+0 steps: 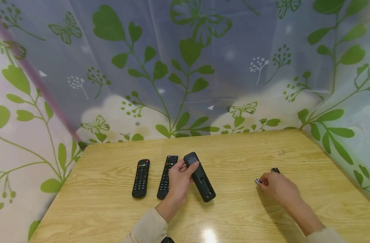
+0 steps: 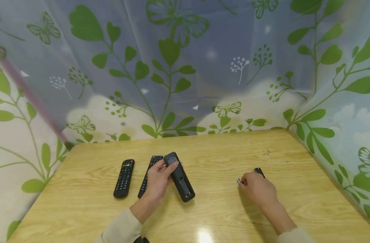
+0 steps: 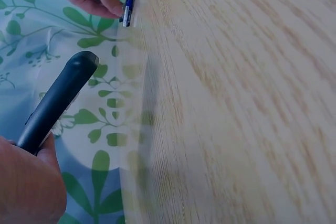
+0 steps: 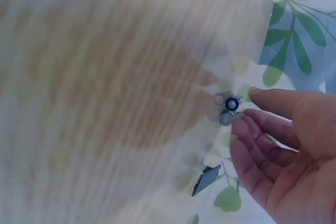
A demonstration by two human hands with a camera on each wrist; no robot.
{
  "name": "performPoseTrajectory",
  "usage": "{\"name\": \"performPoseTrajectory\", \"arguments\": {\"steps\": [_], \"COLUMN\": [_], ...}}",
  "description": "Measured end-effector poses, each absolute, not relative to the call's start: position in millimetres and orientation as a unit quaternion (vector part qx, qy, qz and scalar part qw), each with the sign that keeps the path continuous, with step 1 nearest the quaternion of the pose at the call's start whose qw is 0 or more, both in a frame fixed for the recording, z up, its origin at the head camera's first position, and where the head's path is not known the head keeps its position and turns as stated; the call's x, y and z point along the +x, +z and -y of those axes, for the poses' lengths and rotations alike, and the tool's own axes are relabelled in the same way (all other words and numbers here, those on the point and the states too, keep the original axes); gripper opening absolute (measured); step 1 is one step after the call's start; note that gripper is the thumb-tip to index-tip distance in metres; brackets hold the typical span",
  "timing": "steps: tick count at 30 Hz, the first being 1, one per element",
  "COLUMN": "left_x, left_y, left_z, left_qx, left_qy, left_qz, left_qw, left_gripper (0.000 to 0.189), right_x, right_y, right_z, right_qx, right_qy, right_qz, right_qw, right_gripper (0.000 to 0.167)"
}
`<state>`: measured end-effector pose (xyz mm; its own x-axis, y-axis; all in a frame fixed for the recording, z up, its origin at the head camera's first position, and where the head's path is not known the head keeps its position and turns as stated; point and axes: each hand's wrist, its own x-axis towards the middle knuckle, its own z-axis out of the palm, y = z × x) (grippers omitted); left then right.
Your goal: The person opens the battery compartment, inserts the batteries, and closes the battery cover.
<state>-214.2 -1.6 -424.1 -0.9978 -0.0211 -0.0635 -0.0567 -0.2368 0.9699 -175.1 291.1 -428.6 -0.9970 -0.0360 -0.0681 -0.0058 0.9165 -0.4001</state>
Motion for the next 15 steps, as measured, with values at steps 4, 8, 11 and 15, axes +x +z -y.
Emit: {"name": "performPoseTrajectory", "arguments": {"steps": [4,8,11,15], "left_x": [-214.1,-214.2,-213.7,-213.4], "left_y": [-424.7,-425.7,-425.8,-427.0], "left_z": [2.2,2.3,3.0,4.4], "left_qx": [-0.031,-0.028,-0.027,-0.026], "left_qy": [0.788,0.794,0.795,0.795], "left_qz": [-0.615,-0.607,-0.606,-0.606], "left_qw": [0.010,0.011,0.011,0.010], "left_gripper": [0.038,0.038,0.039,0.039], "right_x": [-175.2,-175.3,-175.4,-175.4], "right_y": [-435.2,-438.0,-437.8,-439.4], "right_z": [-289.2,-289.4,-289.0,-289.1], "right_qx": [-0.005,0.002,0.000,-0.004], "right_qy": [-0.200,-0.202,-0.202,-0.212], "right_qz": [-0.979,-0.979,-0.979,-0.977], "right_qw": [0.041,0.041,0.038,0.032], "right_gripper": [0.010,0.009,0.009,0.009]}}
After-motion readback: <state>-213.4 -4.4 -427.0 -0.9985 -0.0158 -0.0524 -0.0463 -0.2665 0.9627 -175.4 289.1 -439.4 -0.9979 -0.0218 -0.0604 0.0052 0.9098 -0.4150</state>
